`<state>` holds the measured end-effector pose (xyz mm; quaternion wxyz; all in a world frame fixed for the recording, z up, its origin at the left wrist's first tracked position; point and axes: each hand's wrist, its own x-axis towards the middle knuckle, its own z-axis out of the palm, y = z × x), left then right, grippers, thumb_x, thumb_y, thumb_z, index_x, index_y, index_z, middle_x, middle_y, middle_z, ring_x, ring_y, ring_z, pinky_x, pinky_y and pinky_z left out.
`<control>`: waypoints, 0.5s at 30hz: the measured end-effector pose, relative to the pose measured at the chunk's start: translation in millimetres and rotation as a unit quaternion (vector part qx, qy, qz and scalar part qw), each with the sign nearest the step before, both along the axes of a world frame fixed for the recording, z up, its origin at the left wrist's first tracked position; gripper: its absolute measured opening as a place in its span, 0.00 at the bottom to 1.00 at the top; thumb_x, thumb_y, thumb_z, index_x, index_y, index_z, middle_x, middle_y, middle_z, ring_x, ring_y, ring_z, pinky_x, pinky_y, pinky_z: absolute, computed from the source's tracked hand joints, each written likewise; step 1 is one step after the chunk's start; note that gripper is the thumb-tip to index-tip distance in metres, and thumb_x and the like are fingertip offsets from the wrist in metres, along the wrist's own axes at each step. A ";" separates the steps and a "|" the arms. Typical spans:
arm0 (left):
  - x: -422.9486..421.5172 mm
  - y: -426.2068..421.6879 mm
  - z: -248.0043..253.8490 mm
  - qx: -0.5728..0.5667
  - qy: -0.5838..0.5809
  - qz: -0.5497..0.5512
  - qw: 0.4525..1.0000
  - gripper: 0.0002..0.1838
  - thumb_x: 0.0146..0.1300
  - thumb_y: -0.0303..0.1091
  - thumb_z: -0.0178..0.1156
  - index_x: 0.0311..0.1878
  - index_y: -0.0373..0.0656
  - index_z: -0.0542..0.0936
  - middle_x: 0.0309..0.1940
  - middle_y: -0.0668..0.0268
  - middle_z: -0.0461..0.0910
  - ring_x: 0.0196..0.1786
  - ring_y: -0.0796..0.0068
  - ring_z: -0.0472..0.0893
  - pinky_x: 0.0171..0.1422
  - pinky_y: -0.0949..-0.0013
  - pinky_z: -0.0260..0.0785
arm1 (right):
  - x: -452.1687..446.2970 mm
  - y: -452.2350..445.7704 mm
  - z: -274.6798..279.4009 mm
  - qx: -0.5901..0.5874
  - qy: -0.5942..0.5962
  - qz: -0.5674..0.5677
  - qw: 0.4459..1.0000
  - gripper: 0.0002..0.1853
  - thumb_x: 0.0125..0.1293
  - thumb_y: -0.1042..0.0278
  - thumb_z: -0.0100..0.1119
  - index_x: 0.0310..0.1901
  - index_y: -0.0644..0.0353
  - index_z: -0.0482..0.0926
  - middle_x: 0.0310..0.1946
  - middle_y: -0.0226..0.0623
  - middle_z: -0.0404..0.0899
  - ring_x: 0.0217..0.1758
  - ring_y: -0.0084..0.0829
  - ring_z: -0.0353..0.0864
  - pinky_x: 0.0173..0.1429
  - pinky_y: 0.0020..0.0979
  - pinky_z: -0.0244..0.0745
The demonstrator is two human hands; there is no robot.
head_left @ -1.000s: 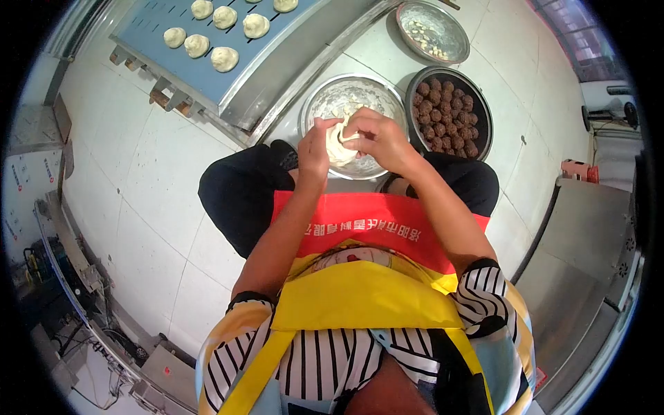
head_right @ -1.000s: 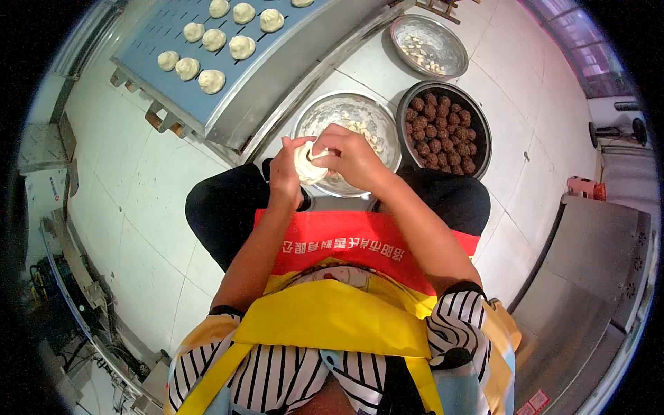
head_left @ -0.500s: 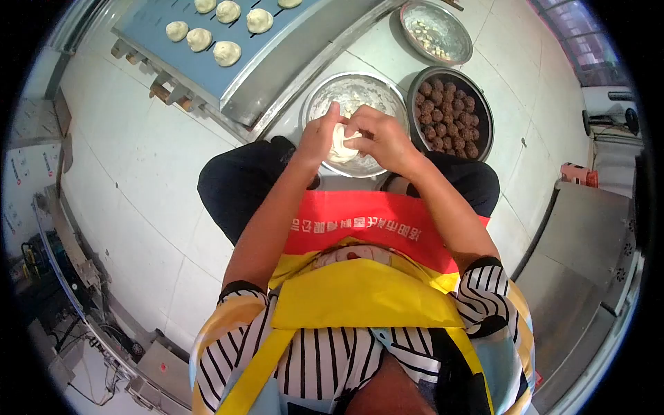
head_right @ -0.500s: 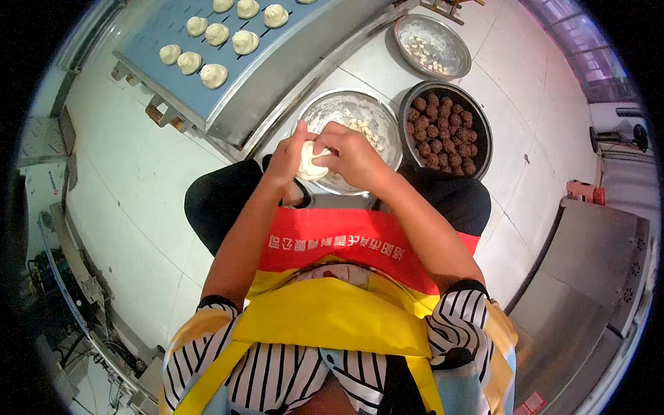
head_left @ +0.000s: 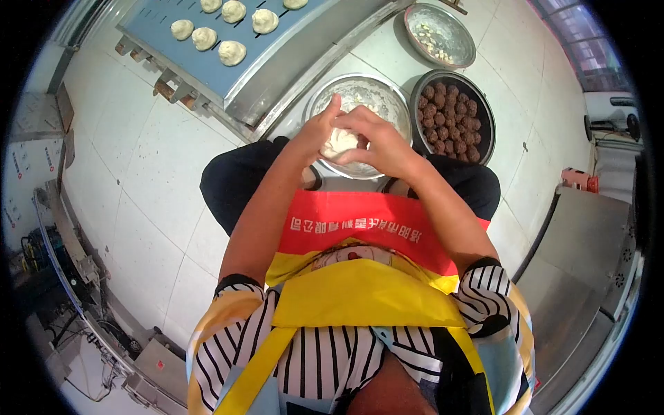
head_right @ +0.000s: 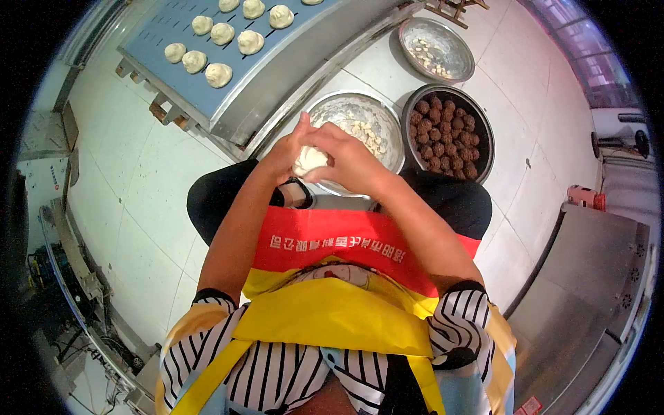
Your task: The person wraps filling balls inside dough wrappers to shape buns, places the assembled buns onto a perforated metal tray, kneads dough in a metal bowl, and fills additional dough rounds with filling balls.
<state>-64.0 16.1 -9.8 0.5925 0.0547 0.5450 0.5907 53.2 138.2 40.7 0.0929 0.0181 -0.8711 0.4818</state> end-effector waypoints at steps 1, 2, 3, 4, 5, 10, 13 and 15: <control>1.4 0.6 1.9 -0.021 0.004 0.007 1.000 0.42 0.64 0.71 0.38 0.60 0.39 0.69 0.45 0.56 0.78 0.40 0.67 0.83 0.32 0.65 0.81 | -0.5 -1.4 -5.0 0.021 0.039 0.002 0.999 0.20 0.51 0.72 0.68 0.49 0.57 0.78 0.38 0.39 0.74 0.34 0.38 0.76 0.42 0.35 0.73; 1.7 1.1 3.2 -0.042 0.009 0.015 0.999 0.42 0.64 0.71 0.38 0.60 0.39 0.68 0.46 0.55 0.77 0.41 0.66 0.83 0.33 0.63 0.81 | -1.7 -1.6 -9.9 0.043 0.079 0.003 0.996 0.19 0.51 0.72 0.68 0.47 0.58 0.79 0.38 0.38 0.74 0.33 0.37 0.75 0.42 0.35 0.73; 1.3 -0.3 4.0 -0.024 -0.002 0.028 0.999 0.41 0.64 0.71 0.38 0.61 0.40 0.67 0.48 0.56 0.76 0.42 0.65 0.83 0.35 0.62 0.81 | -2.7 -0.2 -16.5 0.046 0.072 -0.019 0.996 0.18 0.51 0.71 0.68 0.46 0.58 0.80 0.37 0.38 0.74 0.32 0.36 0.75 0.41 0.34 0.73; 1.4 -3.0 4.9 -0.006 -0.013 0.041 0.999 0.41 0.64 0.70 0.39 0.61 0.40 0.66 0.49 0.57 0.76 0.44 0.64 0.82 0.36 0.60 0.81 | -3.7 1.8 -22.9 0.049 0.067 -0.040 0.996 0.17 0.51 0.71 0.69 0.44 0.59 0.80 0.37 0.37 0.74 0.32 0.35 0.74 0.41 0.34 0.73; 2.6 -5.2 6.2 0.012 -0.025 0.054 0.998 0.40 0.64 0.70 0.40 0.62 0.41 0.65 0.51 0.57 0.75 0.46 0.64 0.82 0.38 0.59 0.81 | -3.6 4.4 -27.5 0.052 0.061 -0.062 0.995 0.16 0.50 0.71 0.69 0.43 0.59 0.81 0.36 0.36 0.74 0.31 0.34 0.74 0.40 0.33 0.72; 28.3 3.4 -6.0 0.033 0.019 0.159 0.987 0.32 0.67 0.65 0.43 0.58 0.45 0.69 0.49 0.63 0.76 0.46 0.68 0.80 0.42 0.61 0.80 | -10.0 9.3 -17.3 -0.053 -0.007 -0.124 0.991 0.17 0.50 0.70 0.70 0.43 0.61 0.80 0.38 0.37 0.75 0.33 0.33 0.76 0.39 0.31 0.73; 23.1 1.7 -3.8 0.048 -0.092 0.173 0.980 0.32 0.66 0.64 0.45 0.55 0.44 0.71 0.45 0.64 0.79 0.45 0.69 0.81 0.40 0.63 0.79 | -6.4 2.6 7.7 -0.004 -0.008 -0.099 0.995 0.29 0.48 0.65 0.72 0.54 0.62 0.76 0.42 0.39 0.76 0.34 0.34 0.76 0.39 0.31 0.74; 23.4 -1.9 0.2 0.040 -0.148 0.180 0.972 0.32 0.65 0.65 0.47 0.54 0.44 0.73 0.43 0.64 0.80 0.45 0.69 0.82 0.41 0.63 0.78 | -3.5 5.9 6.8 0.004 -0.023 -0.142 0.990 0.32 0.48 0.61 0.72 0.55 0.63 0.74 0.46 0.41 0.76 0.36 0.36 0.78 0.41 0.31 0.75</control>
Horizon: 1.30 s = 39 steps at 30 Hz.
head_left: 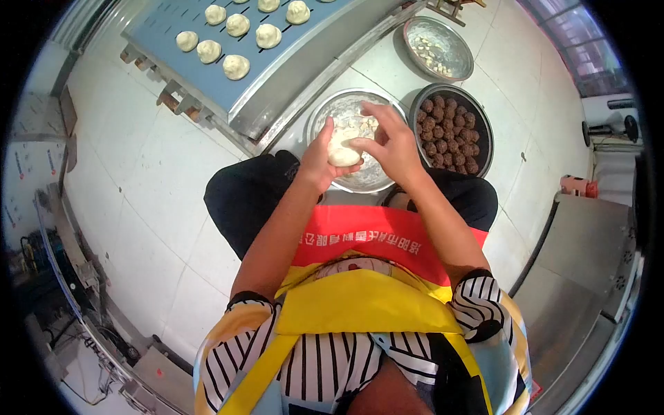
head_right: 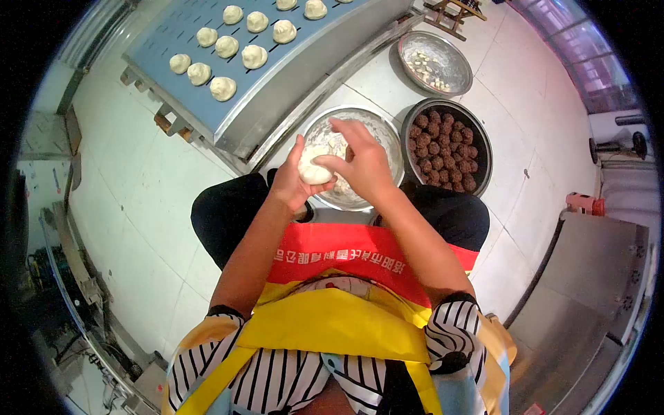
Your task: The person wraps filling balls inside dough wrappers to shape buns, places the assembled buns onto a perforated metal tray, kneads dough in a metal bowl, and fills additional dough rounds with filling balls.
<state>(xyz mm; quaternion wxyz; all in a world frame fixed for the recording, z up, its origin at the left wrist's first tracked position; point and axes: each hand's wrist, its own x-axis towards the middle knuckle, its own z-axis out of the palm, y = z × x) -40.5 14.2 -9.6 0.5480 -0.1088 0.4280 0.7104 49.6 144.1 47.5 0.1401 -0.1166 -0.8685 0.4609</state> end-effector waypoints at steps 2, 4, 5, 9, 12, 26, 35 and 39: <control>-0.2 1.0 -2.2 0.009 -0.015 -0.004 1.000 0.32 0.64 0.65 0.48 0.54 0.45 0.73 0.42 0.64 0.81 0.44 0.68 0.82 0.41 0.61 0.78 | -0.1 -2.0 -9.2 0.030 0.021 -0.009 0.999 0.33 0.49 0.58 0.72 0.56 0.64 0.73 0.49 0.44 0.76 0.39 0.37 0.79 0.43 0.31 0.75; 3.2 3.8 3.6 0.022 -0.020 -0.026 0.999 0.32 0.63 0.66 0.49 0.55 0.47 0.73 0.44 0.62 0.80 0.45 0.67 0.82 0.42 0.59 0.77 | 2.2 -15.0 -30.8 0.082 0.070 0.008 0.994 0.34 0.50 0.55 0.71 0.56 0.65 0.72 0.50 0.47 0.76 0.42 0.38 0.80 0.46 0.31 0.76; 5.2 4.0 11.2 0.007 -0.002 -0.039 0.999 0.32 0.63 0.66 0.49 0.54 0.47 0.74 0.44 0.62 0.80 0.45 0.67 0.82 0.43 0.60 0.77 | 2.6 -14.6 -32.2 0.060 0.044 0.009 0.997 0.34 0.51 0.55 0.71 0.56 0.65 0.72 0.49 0.48 0.77 0.43 0.38 0.80 0.48 0.32 0.75; 12.4 4.3 23.5 -0.048 0.074 -0.042 0.995 0.32 0.64 0.65 0.48 0.55 0.46 0.74 0.47 0.62 0.78 0.46 0.69 0.81 0.46 0.62 0.76 | 0.1 -20.5 -34.4 -0.108 -0.015 -0.011 0.994 0.31 0.52 0.56 0.71 0.54 0.65 0.74 0.45 0.46 0.80 0.46 0.36 0.80 0.52 0.32 0.74; 14.2 11.8 13.9 -0.004 0.119 0.022 0.993 0.31 0.66 0.63 0.47 0.56 0.45 0.72 0.47 0.63 0.77 0.47 0.70 0.80 0.47 0.64 0.76 | -5.1 -22.9 -39.5 -0.192 0.030 -0.025 0.981 0.25 0.53 0.57 0.70 0.49 0.65 0.78 0.41 0.43 0.81 0.45 0.31 0.80 0.51 0.31 0.73; 20.4 5.6 27.3 0.082 0.084 0.003 0.993 0.30 0.69 0.60 0.44 0.57 0.42 0.70 0.49 0.63 0.76 0.51 0.69 0.78 0.51 0.64 0.74 | -1.2 -7.5 9.6 -0.178 -0.005 0.070 0.981 0.19 0.55 0.59 0.65 0.44 0.62 0.80 0.38 0.41 0.81 0.41 0.33 0.81 0.47 0.32 0.74; 8.7 -1.3 42.9 0.054 0.134 -0.129 0.981 0.32 0.68 0.63 0.43 0.55 0.41 0.72 0.48 0.62 0.77 0.51 0.70 0.78 0.52 0.63 0.73 | 1.7 -2.5 4.2 -0.130 -0.051 0.115 0.984 0.24 0.53 0.53 0.66 0.45 0.63 0.78 0.44 0.45 0.80 0.47 0.46 0.80 0.53 0.37 0.74; 30.4 14.0 47.0 0.033 0.103 0.061 0.992 0.33 0.68 0.63 0.44 0.58 0.40 0.69 0.48 0.61 0.76 0.49 0.67 0.79 0.51 0.59 0.74 | -7.1 -10.2 -17.7 0.024 0.120 0.008 0.992 0.26 0.51 0.54 0.68 0.48 0.62 0.77 0.46 0.45 0.80 0.50 0.45 0.79 0.54 0.38 0.73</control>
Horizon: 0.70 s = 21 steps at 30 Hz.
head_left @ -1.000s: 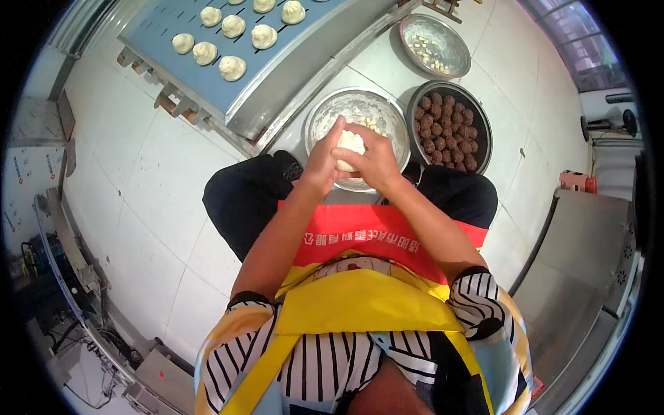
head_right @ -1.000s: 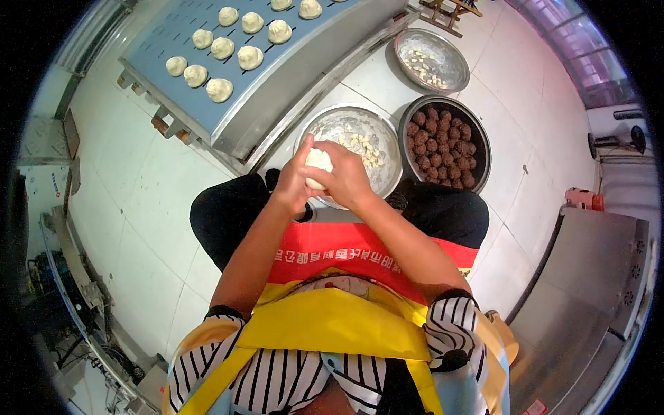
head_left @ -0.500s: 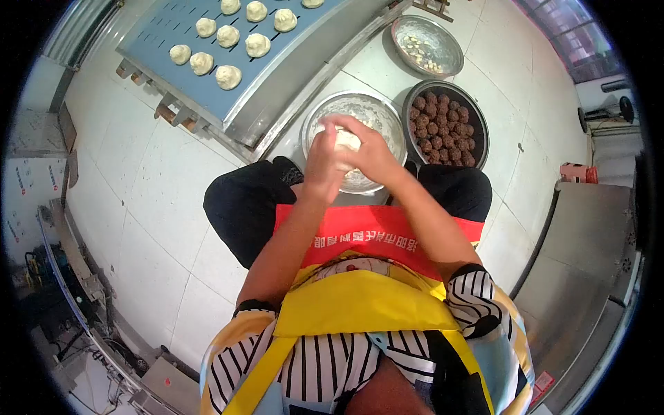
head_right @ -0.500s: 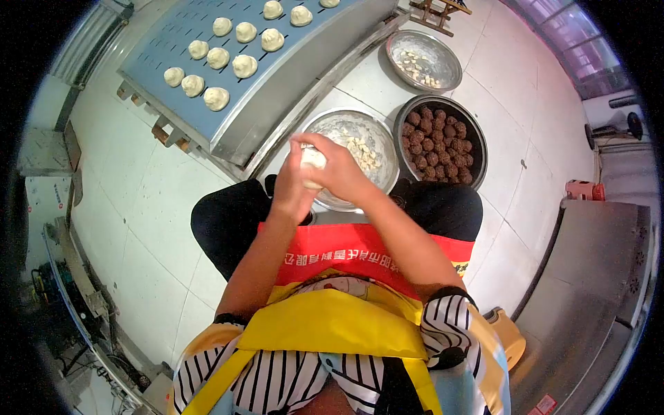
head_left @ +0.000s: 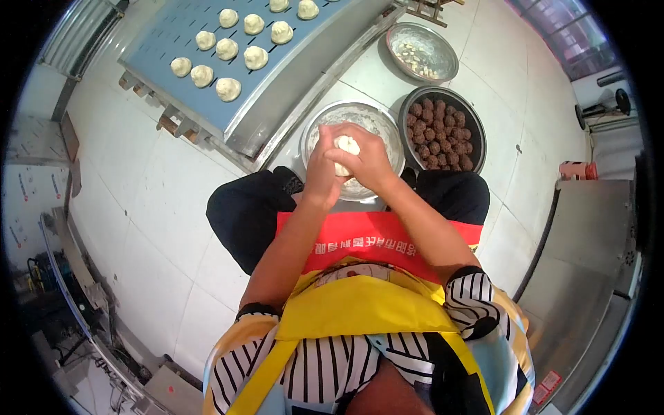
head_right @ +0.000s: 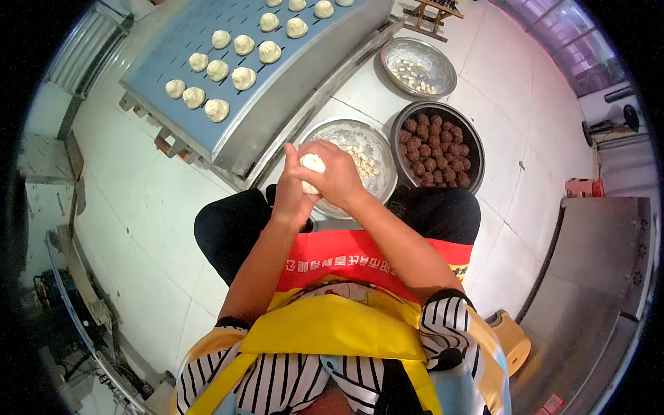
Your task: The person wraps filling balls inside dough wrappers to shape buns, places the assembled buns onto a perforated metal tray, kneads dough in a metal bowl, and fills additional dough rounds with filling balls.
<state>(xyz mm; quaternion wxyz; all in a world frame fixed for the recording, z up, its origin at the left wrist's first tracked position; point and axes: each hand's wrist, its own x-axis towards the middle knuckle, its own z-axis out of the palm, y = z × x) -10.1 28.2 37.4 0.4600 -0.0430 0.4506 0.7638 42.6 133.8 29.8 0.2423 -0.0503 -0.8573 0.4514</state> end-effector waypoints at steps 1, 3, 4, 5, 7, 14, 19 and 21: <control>-0.3 -2.2 0.0 -0.022 0.006 -0.009 1.000 0.34 0.68 0.63 0.45 0.58 0.39 0.69 0.46 0.61 0.76 0.47 0.67 0.79 0.51 0.58 0.74 | 0.7 -0.5 8.1 -0.009 0.039 0.010 0.999 0.26 0.51 0.54 0.68 0.47 0.63 0.78 0.45 0.45 0.81 0.50 0.44 0.80 0.54 0.38 0.73; -1.1 -5.6 -2.4 -0.028 0.006 -0.019 0.999 0.33 0.68 0.61 0.47 0.58 0.37 0.68 0.44 0.62 0.77 0.46 0.67 0.80 0.49 0.59 0.74 | 4.3 6.0 15.9 -0.024 0.033 0.070 0.997 0.28 0.50 0.53 0.68 0.50 0.61 0.78 0.47 0.46 0.80 0.50 0.43 0.80 0.53 0.36 0.73; -1.6 -6.3 -6.6 -0.012 0.000 -0.020 1.000 0.32 0.68 0.59 0.48 0.58 0.37 0.68 0.44 0.61 0.77 0.46 0.67 0.80 0.48 0.61 0.74 | 4.8 5.5 17.0 -0.057 -0.053 0.075 0.994 0.29 0.50 0.53 0.69 0.51 0.61 0.78 0.48 0.47 0.79 0.51 0.43 0.80 0.54 0.36 0.73; -1.6 -6.3 -11.2 0.005 -0.005 -0.021 1.000 0.31 0.68 0.58 0.49 0.57 0.36 0.68 0.44 0.61 0.77 0.47 0.67 0.80 0.47 0.64 0.74 | 5.7 5.3 18.4 -0.089 -0.138 0.079 0.983 0.29 0.50 0.53 0.69 0.51 0.62 0.78 0.49 0.47 0.78 0.51 0.42 0.79 0.55 0.36 0.72; -3.5 -1.1 -15.4 0.051 -0.008 -0.008 0.999 0.31 0.69 0.57 0.47 0.58 0.37 0.67 0.46 0.61 0.76 0.49 0.67 0.79 0.48 0.64 0.74 | 3.5 5.9 18.8 -0.101 -0.168 0.059 0.979 0.29 0.49 0.52 0.69 0.50 0.62 0.78 0.49 0.47 0.78 0.50 0.42 0.79 0.55 0.35 0.72; -15.1 -12.3 -44.7 0.032 0.066 -0.105 0.992 0.32 0.70 0.63 0.39 0.59 0.44 0.67 0.51 0.62 0.74 0.53 0.68 0.78 0.52 0.59 0.75 | 3.4 -2.4 21.4 -0.101 -0.116 0.051 0.987 0.25 0.51 0.48 0.69 0.42 0.62 0.80 0.38 0.44 0.81 0.36 0.42 0.81 0.44 0.35 0.75; -12.9 -13.9 -18.0 0.085 -0.045 -0.082 0.992 0.27 0.70 0.55 0.47 0.57 0.39 0.69 0.48 0.59 0.76 0.48 0.67 0.80 0.48 0.64 0.76 | 1.0 -4.9 22.8 -0.147 -0.114 0.057 0.981 0.25 0.53 0.46 0.67 0.38 0.63 0.81 0.35 0.49 0.80 0.35 0.42 0.81 0.42 0.36 0.75; -21.6 -22.1 -11.7 0.081 -0.024 -0.160 0.983 0.29 0.69 0.57 0.48 0.56 0.39 0.70 0.47 0.59 0.76 0.48 0.67 0.80 0.49 0.64 0.75 | 6.4 -3.1 46.3 -0.247 -0.178 0.120 0.945 0.24 0.54 0.45 0.66 0.37 0.63 0.81 0.32 0.50 0.80 0.35 0.42 0.81 0.41 0.36 0.76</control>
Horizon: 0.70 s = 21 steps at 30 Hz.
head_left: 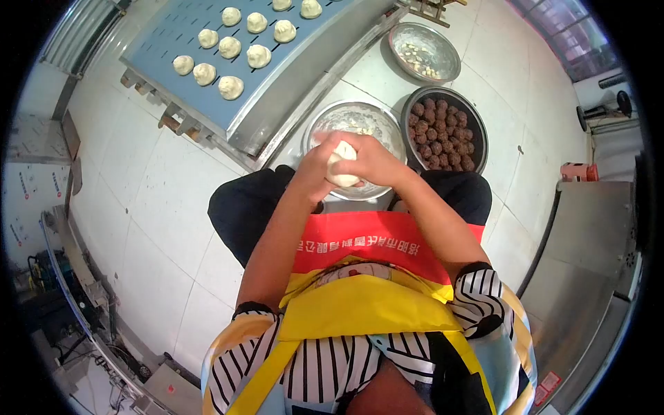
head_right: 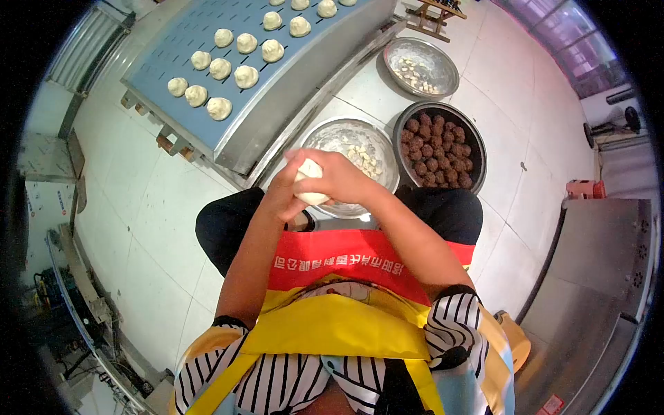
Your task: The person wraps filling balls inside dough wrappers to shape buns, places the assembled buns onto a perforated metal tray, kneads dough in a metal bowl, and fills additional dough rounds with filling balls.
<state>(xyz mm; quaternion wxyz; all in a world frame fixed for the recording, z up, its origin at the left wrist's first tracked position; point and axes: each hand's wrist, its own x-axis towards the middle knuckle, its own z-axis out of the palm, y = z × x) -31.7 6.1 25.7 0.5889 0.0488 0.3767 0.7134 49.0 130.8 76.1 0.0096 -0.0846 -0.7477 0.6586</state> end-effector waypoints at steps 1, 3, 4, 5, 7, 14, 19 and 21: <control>2.2 2.0 -4.9 -0.009 -0.014 0.044 0.999 0.28 0.69 0.57 0.48 0.56 0.39 0.70 0.47 0.60 0.76 0.48 0.67 0.80 0.48 0.65 0.75 | -1.7 0.7 -2.9 0.061 -0.007 -0.013 0.998 0.24 0.55 0.46 0.66 0.40 0.63 0.81 0.34 0.50 0.80 0.35 0.42 0.81 0.42 0.36 0.76; 10.9 16.3 -17.8 -0.024 -0.040 0.132 0.990 0.27 0.70 0.55 0.48 0.56 0.39 0.70 0.46 0.60 0.76 0.47 0.67 0.80 0.47 0.66 0.75 | -10.0 6.0 -23.9 0.184 -0.018 -0.039 0.982 0.25 0.55 0.47 0.66 0.45 0.62 0.80 0.37 0.50 0.80 0.36 0.43 0.82 0.43 0.37 0.76; 16.9 22.0 -13.1 -0.010 -0.038 0.187 0.982 0.28 0.70 0.55 0.48 0.56 0.37 0.70 0.45 0.61 0.76 0.46 0.68 0.79 0.46 0.67 0.74 | -18.4 -0.9 -42.1 0.334 0.126 -0.112 0.927 0.27 0.55 0.48 0.66 0.48 0.62 0.79 0.39 0.49 0.80 0.37 0.44 0.82 0.44 0.37 0.76; 16.8 20.3 -9.8 -0.015 -0.032 0.188 0.982 0.28 0.70 0.56 0.47 0.55 0.37 0.71 0.44 0.61 0.76 0.46 0.69 0.79 0.46 0.67 0.74 | -16.4 2.7 -54.8 0.267 0.155 -0.104 0.945 0.26 0.55 0.47 0.66 0.46 0.62 0.79 0.38 0.49 0.80 0.37 0.45 0.81 0.44 0.37 0.76; 17.2 18.0 -6.6 -0.025 -0.024 0.189 0.981 0.29 0.70 0.57 0.47 0.54 0.37 0.72 0.43 0.62 0.76 0.46 0.70 0.79 0.46 0.68 0.74 | -14.2 -2.0 -28.7 0.129 0.206 -0.087 0.966 0.24 0.55 0.46 0.65 0.40 0.63 0.81 0.36 0.49 0.80 0.36 0.45 0.81 0.43 0.38 0.76; 12.1 18.0 -16.8 0.014 -0.017 0.174 0.985 0.31 0.69 0.60 0.45 0.59 0.42 0.67 0.49 0.61 0.74 0.52 0.68 0.77 0.52 0.62 0.74 | -20.6 1.7 -29.4 0.188 0.114 -0.069 0.973 0.23 0.56 0.47 0.65 0.37 0.64 0.81 0.31 0.45 0.80 0.32 0.41 0.80 0.40 0.35 0.74; -0.9 3.1 -8.0 -0.005 -0.012 0.028 1.000 0.31 0.68 0.60 0.46 0.61 0.43 0.65 0.52 0.59 0.72 0.56 0.65 0.75 0.53 0.60 0.75 | -14.7 3.7 -24.9 0.115 0.111 -0.010 0.987 0.23 0.56 0.47 0.64 0.38 0.63 0.80 0.32 0.46 0.80 0.33 0.42 0.80 0.41 0.36 0.74; 6.0 9.8 -24.6 -0.006 -0.021 0.115 0.993 0.30 0.69 0.58 0.46 0.60 0.41 0.67 0.51 0.59 0.73 0.53 0.64 0.77 0.52 0.60 0.75 | -18.8 9.9 -22.8 0.176 -0.029 0.003 0.984 0.26 0.56 0.47 0.65 0.48 0.61 0.79 0.40 0.48 0.80 0.41 0.41 0.81 0.47 0.35 0.74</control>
